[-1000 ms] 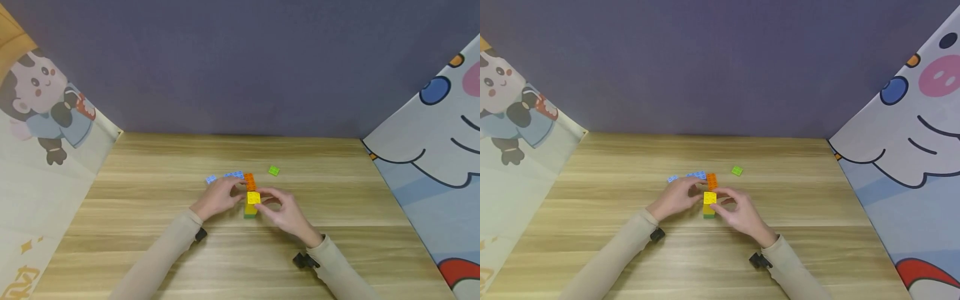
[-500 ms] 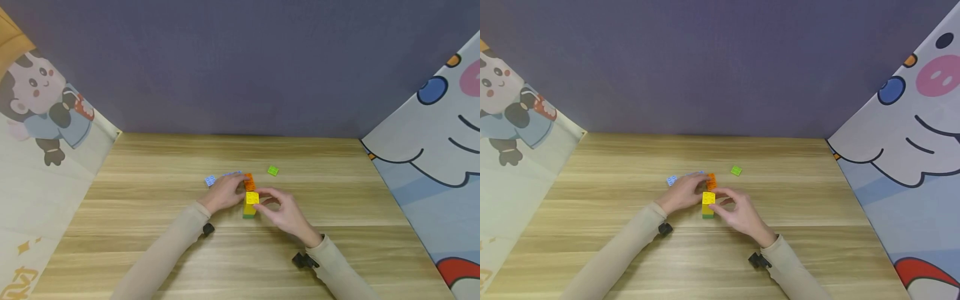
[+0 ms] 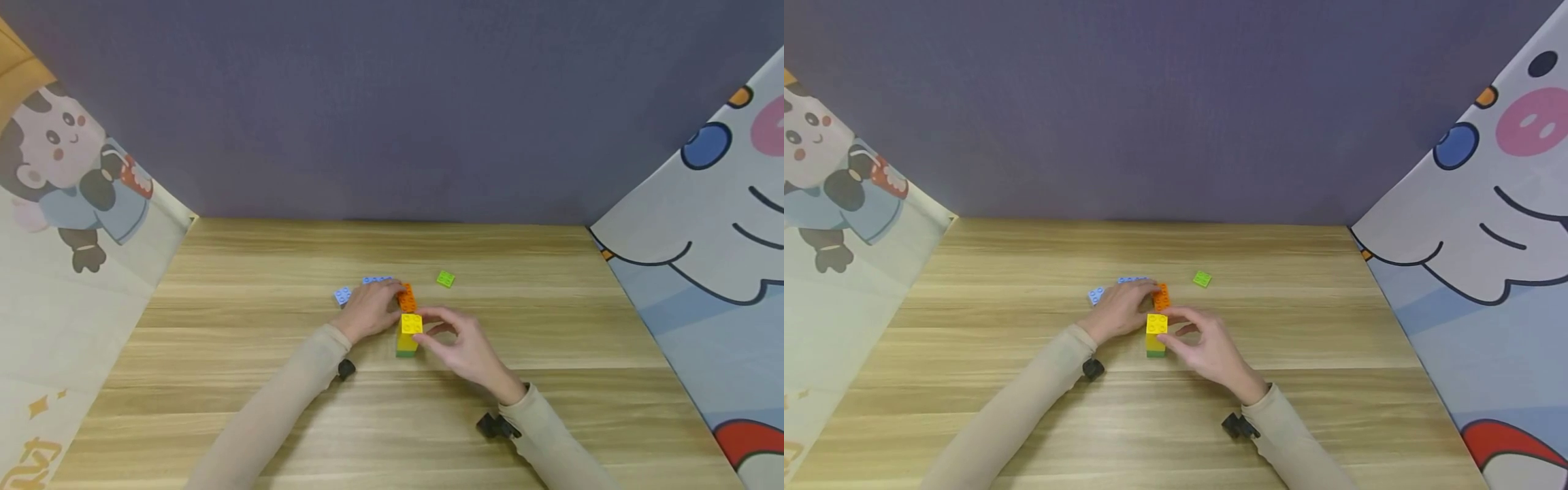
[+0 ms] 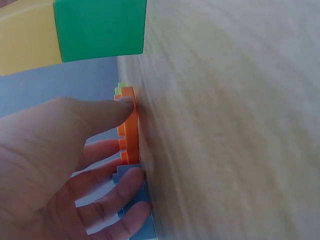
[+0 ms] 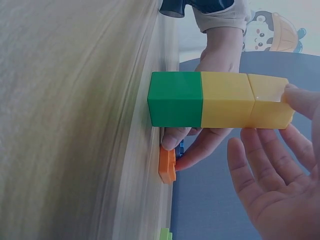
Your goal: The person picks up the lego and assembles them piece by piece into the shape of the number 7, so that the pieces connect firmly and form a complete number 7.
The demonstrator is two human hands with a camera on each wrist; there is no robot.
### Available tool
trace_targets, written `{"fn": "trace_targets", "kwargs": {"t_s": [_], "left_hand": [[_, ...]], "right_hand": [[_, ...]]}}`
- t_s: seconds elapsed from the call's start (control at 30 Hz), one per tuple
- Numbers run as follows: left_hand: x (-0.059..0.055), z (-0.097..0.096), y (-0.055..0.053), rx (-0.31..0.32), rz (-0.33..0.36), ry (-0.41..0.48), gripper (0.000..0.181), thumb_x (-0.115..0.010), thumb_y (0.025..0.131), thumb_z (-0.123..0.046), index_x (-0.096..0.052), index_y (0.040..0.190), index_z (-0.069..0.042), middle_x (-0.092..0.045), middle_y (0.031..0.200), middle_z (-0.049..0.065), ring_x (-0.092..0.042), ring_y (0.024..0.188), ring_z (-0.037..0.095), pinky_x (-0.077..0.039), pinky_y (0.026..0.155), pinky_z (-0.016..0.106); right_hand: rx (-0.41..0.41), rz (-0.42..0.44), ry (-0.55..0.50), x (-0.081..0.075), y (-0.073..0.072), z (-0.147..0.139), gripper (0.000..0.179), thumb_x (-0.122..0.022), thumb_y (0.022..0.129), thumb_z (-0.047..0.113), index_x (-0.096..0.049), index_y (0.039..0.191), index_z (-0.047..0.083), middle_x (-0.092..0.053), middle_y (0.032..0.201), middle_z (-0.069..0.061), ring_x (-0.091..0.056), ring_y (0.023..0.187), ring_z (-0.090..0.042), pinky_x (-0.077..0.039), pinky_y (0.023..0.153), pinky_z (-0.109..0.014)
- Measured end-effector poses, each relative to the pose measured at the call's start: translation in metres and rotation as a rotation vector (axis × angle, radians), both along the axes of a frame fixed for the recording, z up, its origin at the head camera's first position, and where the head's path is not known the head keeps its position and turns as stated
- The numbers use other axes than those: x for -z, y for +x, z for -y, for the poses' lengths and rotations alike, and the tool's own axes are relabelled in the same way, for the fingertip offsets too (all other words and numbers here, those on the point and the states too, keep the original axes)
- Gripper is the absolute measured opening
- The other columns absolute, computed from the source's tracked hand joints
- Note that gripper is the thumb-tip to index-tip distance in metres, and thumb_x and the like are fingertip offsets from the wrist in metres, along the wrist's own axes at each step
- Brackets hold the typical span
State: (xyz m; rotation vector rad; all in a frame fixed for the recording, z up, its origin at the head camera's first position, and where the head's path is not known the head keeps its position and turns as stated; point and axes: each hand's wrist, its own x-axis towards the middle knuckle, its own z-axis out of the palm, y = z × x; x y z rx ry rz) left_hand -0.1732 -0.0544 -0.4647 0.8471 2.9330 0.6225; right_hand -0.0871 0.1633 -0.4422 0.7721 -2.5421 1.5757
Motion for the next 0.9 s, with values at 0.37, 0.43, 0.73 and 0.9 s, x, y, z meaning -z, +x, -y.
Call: {"fn": "trace_targets", "kwargs": {"t_s": [0.37,0.43,0.73,0.9], "left_hand": [[-0.0027,0.0025,0.0008,-0.012,0.021,0.022,0.044,-0.081,0.095,-0.029,-0.072,0.133,-0.008,-0.071,0.138,0.010,-0.072,0.119,0.031,-0.062,0.099,0.047],[-0.0030,0.0028,0.0013,-0.016,0.023,0.023,0.045,-0.081,0.095,-0.031,-0.072,0.133,-0.009,-0.072,0.136,0.009,-0.073,0.115,0.030,-0.062,0.096,0.046],[-0.0035,-0.0003,0.0035,-0.034,0.026,-0.053,0.049,-0.081,0.094,-0.033,-0.070,0.137,-0.010,-0.071,0.122,0.008,-0.068,0.094,0.024,-0.062,0.086,0.043],[-0.0040,-0.0038,0.0020,-0.042,0.029,-0.055,0.057,-0.080,0.096,-0.031,-0.062,0.146,-0.010,-0.066,0.135,0.010,-0.070,0.103,0.027,-0.063,0.089,0.044]], "right_hand": [[0.000,-0.007,0.009,-0.0004,0.0006,0.0007,0.039,-0.082,0.094,0.007,-0.071,0.132,0.007,-0.076,0.127,-0.009,-0.073,0.112,-0.017,-0.067,0.087,-0.038],[-0.001,-0.006,0.007,-0.0002,0.0007,0.0010,0.039,-0.082,0.094,0.007,-0.071,0.131,0.007,-0.076,0.128,-0.009,-0.073,0.112,-0.018,-0.067,0.087,-0.039],[0.006,-0.010,0.011,-0.0002,0.0012,0.0013,0.039,-0.082,0.093,0.006,-0.071,0.131,0.005,-0.076,0.126,-0.011,-0.074,0.110,-0.022,-0.067,0.087,-0.039],[0.014,-0.002,0.026,0.0002,0.0012,0.0009,0.039,-0.082,0.094,0.008,-0.071,0.131,0.007,-0.076,0.126,-0.009,-0.074,0.110,-0.023,-0.067,0.088,-0.037]]}}
